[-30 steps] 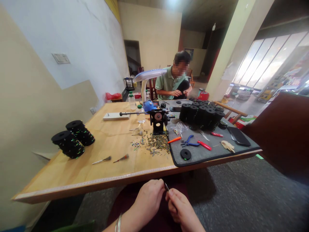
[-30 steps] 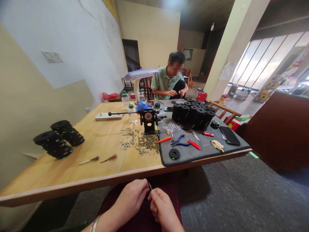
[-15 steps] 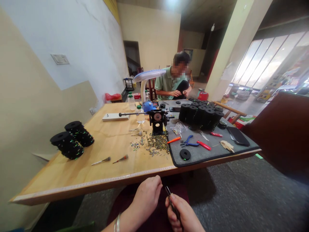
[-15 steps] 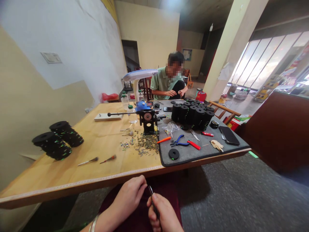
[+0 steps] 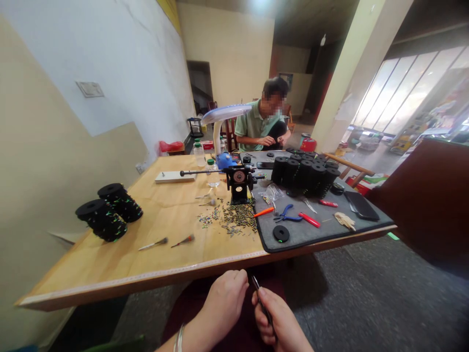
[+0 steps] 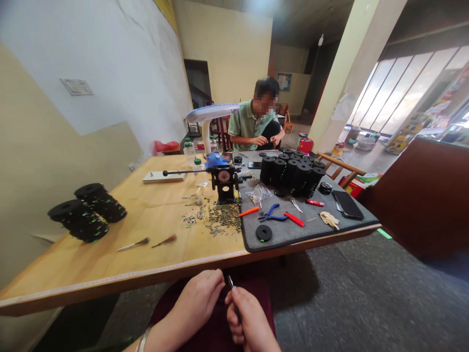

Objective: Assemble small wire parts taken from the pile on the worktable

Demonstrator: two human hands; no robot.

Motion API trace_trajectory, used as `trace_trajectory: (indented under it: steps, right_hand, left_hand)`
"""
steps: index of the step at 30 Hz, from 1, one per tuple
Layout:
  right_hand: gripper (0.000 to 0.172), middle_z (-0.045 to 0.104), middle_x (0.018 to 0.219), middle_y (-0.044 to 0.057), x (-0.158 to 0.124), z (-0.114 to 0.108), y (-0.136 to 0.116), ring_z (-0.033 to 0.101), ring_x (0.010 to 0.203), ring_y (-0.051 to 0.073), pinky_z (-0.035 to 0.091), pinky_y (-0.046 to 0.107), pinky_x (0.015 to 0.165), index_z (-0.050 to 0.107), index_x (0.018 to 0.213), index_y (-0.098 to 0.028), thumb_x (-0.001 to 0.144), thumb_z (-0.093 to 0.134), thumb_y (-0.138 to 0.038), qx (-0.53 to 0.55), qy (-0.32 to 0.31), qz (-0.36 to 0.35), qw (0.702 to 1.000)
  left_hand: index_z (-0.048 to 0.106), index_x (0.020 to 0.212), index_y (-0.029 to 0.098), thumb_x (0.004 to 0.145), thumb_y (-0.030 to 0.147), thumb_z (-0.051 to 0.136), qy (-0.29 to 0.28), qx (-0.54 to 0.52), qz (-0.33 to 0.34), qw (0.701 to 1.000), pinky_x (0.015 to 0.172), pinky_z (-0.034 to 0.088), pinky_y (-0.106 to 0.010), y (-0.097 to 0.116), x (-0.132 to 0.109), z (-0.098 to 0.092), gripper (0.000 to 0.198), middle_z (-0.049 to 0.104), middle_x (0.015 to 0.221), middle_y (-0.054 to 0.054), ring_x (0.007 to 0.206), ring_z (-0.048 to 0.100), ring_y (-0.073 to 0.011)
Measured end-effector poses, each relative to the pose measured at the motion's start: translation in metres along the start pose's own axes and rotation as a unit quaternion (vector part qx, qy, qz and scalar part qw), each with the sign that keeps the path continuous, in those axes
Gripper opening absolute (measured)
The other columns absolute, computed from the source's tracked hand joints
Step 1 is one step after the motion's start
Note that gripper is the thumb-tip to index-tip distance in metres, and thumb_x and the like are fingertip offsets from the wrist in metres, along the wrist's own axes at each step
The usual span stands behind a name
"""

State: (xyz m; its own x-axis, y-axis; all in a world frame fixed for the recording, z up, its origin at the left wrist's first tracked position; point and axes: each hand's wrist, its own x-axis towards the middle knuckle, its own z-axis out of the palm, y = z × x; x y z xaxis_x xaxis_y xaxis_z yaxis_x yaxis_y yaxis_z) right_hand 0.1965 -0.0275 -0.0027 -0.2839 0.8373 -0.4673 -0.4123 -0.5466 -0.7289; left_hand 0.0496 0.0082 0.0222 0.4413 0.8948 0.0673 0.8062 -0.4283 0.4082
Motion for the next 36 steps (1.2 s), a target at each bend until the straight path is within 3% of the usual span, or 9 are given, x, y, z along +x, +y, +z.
trace_trajectory:
  steps: [22,27,30,32,33,36]
  right_hand:
    - [0.05,0.032,0.039,-0.014,0.003,-0.002,0.001,0.01,0.033,0.0,0.003,0.014,0.031,0.047,0.069,-0.02,0.061,0.069,-0.065,-0.009,0.002,-0.007,1.0]
    - [0.051,0.031,0.039,-0.015,0.001,-0.002,0.003,0.01,0.033,0.001,0.004,0.015,0.032,0.045,0.069,-0.021,0.061,0.067,-0.066,-0.018,0.016,-0.009,1.0]
    - [0.048,0.032,0.043,-0.014,0.002,-0.012,-0.003,0.013,0.035,0.002,0.007,0.016,0.033,0.047,0.072,-0.021,0.067,0.061,-0.066,-0.061,0.062,-0.061,0.994]
    - [0.045,0.036,0.046,-0.011,0.005,-0.027,-0.016,0.024,0.036,0.005,0.016,0.017,0.035,0.048,0.073,-0.021,0.073,0.056,-0.066,-0.139,0.125,-0.15,0.971]
    - [0.044,0.042,0.048,-0.009,0.007,-0.037,-0.026,0.033,0.039,0.007,0.023,0.018,0.038,0.05,0.073,-0.021,0.075,0.053,-0.065,-0.199,0.166,-0.205,0.944]
    - [0.038,0.064,0.071,0.004,0.013,-0.071,-0.064,0.057,0.061,0.017,0.039,0.025,0.056,0.059,0.087,-0.019,0.083,0.049,-0.056,-0.426,0.31,-0.326,0.785]
  left_hand:
    - [0.055,0.077,0.019,0.087,0.009,0.038,0.005,0.032,0.024,0.999,0.061,0.039,-0.03,0.0,0.0,0.005,0.023,0.063,0.075,-0.006,0.068,0.057,-0.0198]
    - [0.055,0.077,0.019,0.087,0.01,0.038,0.002,-0.037,0.011,0.999,0.063,0.038,-0.029,-0.001,0.001,0.003,0.021,0.063,0.076,-0.006,0.071,0.057,-0.0199]
    - [0.054,0.075,0.019,0.086,0.014,0.041,-0.004,-0.139,-0.001,0.99,0.063,0.038,-0.027,-0.001,0.001,0.0,0.018,0.063,0.074,-0.004,0.069,0.056,-0.0181]
    - [0.054,0.072,0.019,0.085,0.018,0.045,-0.009,-0.218,-0.019,0.976,0.06,0.036,-0.025,-0.001,0.002,-0.002,0.016,0.061,0.069,-0.002,0.064,0.054,-0.0163]
    - [0.053,0.071,0.019,0.084,0.02,0.046,-0.011,-0.26,-0.032,0.965,0.058,0.036,-0.025,-0.001,0.003,-0.003,0.016,0.06,0.066,-0.001,0.062,0.052,-0.0156]
    - [0.051,0.067,0.019,0.082,0.03,0.051,-0.022,-0.396,-0.067,0.916,0.056,0.035,-0.024,-0.001,0.005,-0.004,0.019,0.054,0.059,0.001,0.059,0.048,-0.014]
